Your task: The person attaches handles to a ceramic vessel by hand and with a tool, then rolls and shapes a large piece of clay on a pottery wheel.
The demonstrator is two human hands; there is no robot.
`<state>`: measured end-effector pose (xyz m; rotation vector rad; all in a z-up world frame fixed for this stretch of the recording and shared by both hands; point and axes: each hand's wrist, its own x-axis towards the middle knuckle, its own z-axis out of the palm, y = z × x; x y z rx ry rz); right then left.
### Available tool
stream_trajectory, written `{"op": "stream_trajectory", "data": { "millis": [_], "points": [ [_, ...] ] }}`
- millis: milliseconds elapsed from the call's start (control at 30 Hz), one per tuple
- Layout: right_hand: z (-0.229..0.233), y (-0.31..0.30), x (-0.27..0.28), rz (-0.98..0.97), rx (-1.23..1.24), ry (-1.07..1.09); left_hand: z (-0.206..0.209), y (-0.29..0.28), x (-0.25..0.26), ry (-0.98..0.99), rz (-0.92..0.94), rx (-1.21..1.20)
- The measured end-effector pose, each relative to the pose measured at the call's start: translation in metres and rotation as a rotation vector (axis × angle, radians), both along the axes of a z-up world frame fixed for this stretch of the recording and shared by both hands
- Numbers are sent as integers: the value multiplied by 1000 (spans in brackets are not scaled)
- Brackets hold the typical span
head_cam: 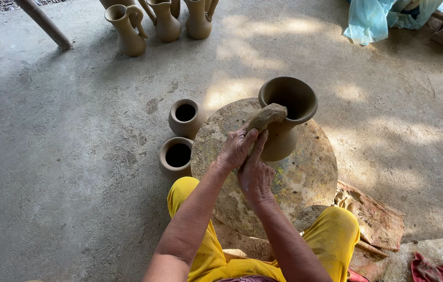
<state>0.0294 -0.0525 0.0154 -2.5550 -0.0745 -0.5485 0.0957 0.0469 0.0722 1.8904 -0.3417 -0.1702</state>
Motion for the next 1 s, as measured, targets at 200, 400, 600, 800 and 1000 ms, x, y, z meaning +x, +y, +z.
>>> {"op": "stream_trajectory", "data": {
  "millis": [200,400,600,800,1000],
  "points": [
    [-7,6,6,-64,-24,132,3,1,0,16,-9,-10],
    [-22,3,7,-76,20,188,-1,2,2,5,-37,-62],
    [-41,3,10,-100,49,197,-3,2,2,-1,-41,-73],
    [-53,-18,10,-112,14,465,-7,3,5,-37,-19,-23],
    [-26,-52,17,108,185,-42,-4,3,3,14,-8,27]
  ]
}}
